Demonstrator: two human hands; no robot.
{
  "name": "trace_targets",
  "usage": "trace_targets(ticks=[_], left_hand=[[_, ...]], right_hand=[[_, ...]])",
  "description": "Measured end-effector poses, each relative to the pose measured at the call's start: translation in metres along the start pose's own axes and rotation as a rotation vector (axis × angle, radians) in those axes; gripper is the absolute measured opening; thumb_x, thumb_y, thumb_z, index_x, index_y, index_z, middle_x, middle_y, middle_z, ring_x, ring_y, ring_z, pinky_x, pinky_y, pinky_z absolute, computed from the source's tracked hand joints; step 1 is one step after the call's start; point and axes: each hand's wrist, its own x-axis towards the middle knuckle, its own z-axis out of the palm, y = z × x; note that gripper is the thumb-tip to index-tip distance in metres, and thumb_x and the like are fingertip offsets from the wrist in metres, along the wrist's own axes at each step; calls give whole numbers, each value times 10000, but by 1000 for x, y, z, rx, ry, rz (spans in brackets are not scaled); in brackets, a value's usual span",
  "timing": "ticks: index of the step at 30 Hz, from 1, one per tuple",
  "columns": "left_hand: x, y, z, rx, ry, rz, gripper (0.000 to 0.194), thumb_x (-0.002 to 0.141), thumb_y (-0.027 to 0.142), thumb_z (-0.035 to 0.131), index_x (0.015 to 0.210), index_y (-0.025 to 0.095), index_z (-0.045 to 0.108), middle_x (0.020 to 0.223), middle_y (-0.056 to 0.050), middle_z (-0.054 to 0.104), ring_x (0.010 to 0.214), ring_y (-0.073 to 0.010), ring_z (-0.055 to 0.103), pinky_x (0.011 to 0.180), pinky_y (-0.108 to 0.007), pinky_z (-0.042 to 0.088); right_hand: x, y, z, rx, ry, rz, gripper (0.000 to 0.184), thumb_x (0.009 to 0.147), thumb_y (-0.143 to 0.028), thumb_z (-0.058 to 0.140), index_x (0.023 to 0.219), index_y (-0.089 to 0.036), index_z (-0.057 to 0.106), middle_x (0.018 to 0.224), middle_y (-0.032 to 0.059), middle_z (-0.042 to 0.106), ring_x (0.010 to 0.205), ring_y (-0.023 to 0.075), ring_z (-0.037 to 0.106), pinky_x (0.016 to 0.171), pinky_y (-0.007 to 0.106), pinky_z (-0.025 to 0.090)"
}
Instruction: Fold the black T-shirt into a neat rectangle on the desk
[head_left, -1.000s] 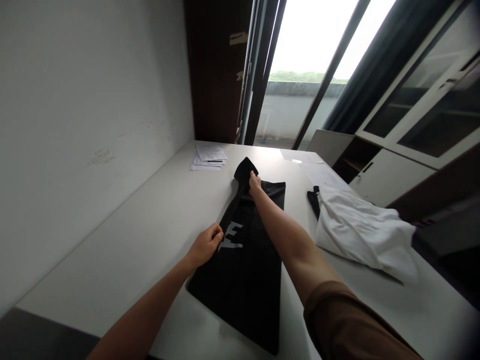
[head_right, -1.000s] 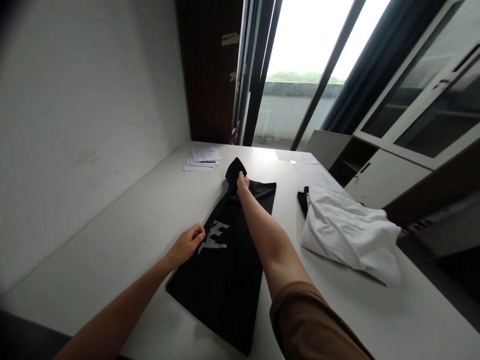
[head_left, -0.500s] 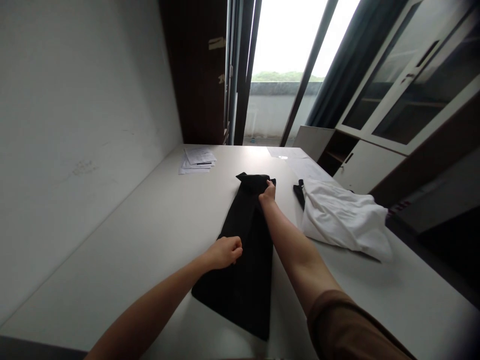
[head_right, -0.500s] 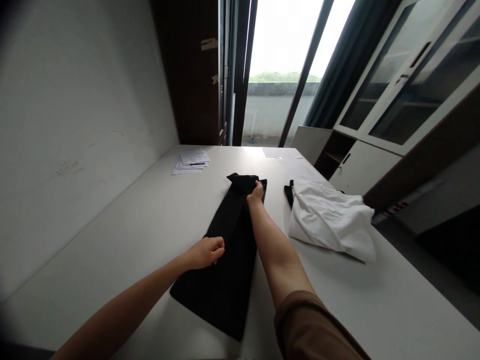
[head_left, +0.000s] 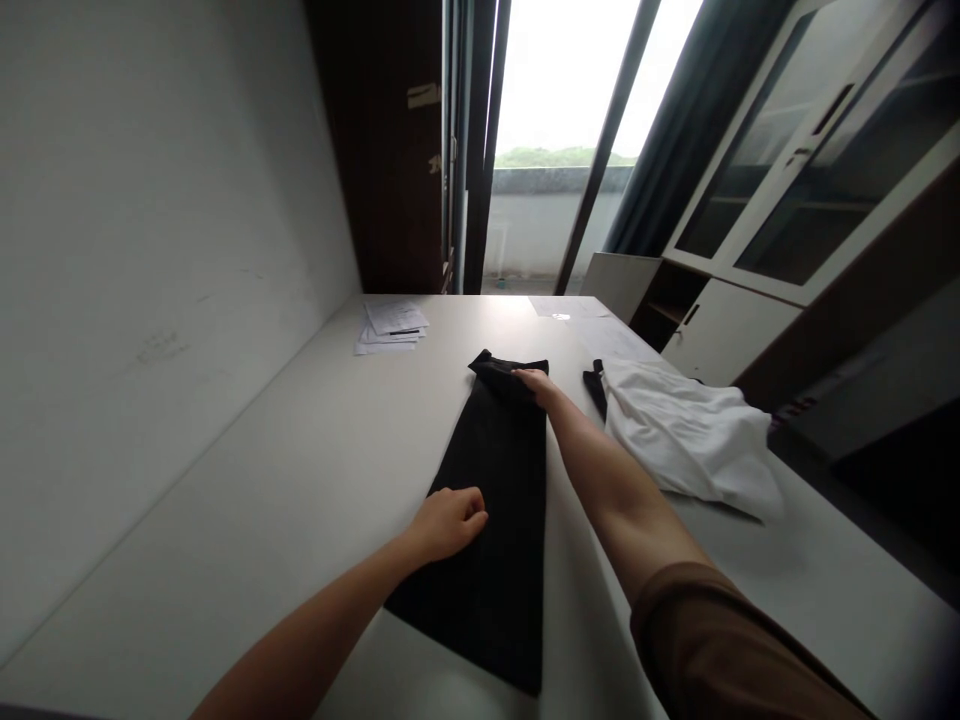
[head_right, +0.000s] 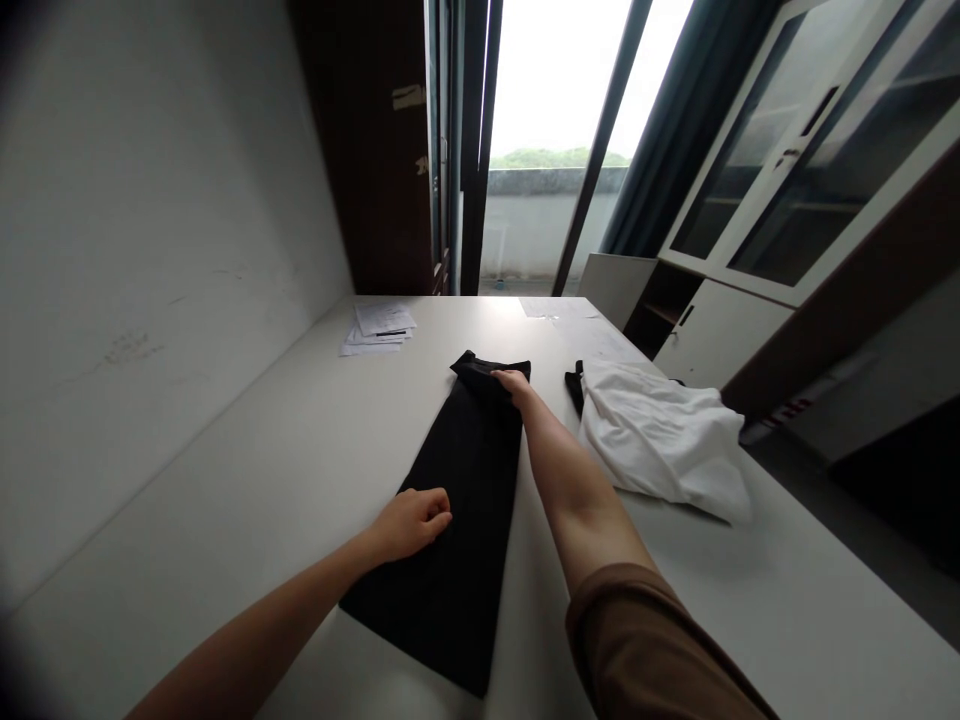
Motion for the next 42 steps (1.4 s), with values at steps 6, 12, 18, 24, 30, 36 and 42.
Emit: trace_targets(ticks=[6,12,18,24,30,36,42], left_hand=[[-7,8,7,97,53,-15,235,926,475,588,958,247,640,783,-5,709,738,-201,663,673,-278,410],[-8,11,9,137,68,-42,232,928,459,601,1017,245,615,862,-34,726,817,-234,690,744,-306,449],[-10,10,11,220,94,-19,473,916,489,606,1291,216,518,1101,-112,716,979,-311,701,805,-361,499],[-11,11,14,254,81,-6,256,941,251,492,1191,230,543,1054,-86,717,932,-267,706,778,-330,489],[-4,3,-3,81,46,-3,141,864,170,521,973,242,575,819,-3,685,747,-192,651,648,-265,394],[-16,11,-15,20,-49,137,149,895,236,556,1014,271,638,748,24,660,701,-171,617,655,-252,387],[-28,15,-11,179,-294,338,224,900,396,652,740,244,617,754,-15,693,766,-222,679,697,-283,437]], right_hand=[[-9,2,12,-69,160,-302,151,795,-229,592,887,-183,702,889,12,709,885,179,637,837,273,530],[-27,16,-9,-256,562,-213,338,879,-274,407,1014,-197,707,1066,87,733,1030,240,657,953,321,490],[-31,25,-24,-514,395,-148,241,832,-245,552,1025,-199,688,1022,111,724,999,277,664,942,376,499],[-36,23,-29,-763,345,-196,150,876,-288,588,912,-186,691,950,161,669,1029,333,628,930,474,492],[-29,17,-30,-851,452,-498,226,934,-292,542,1071,-165,668,1273,194,544,1272,343,449,1032,466,447],[-16,33,-5,-953,-14,-523,384,941,-431,621,1262,-220,631,1428,139,536,1387,317,394,1199,548,233],[3,26,17,-876,-151,-389,551,855,-532,734,1305,-233,623,1557,149,436,1508,361,241,1185,678,101]])
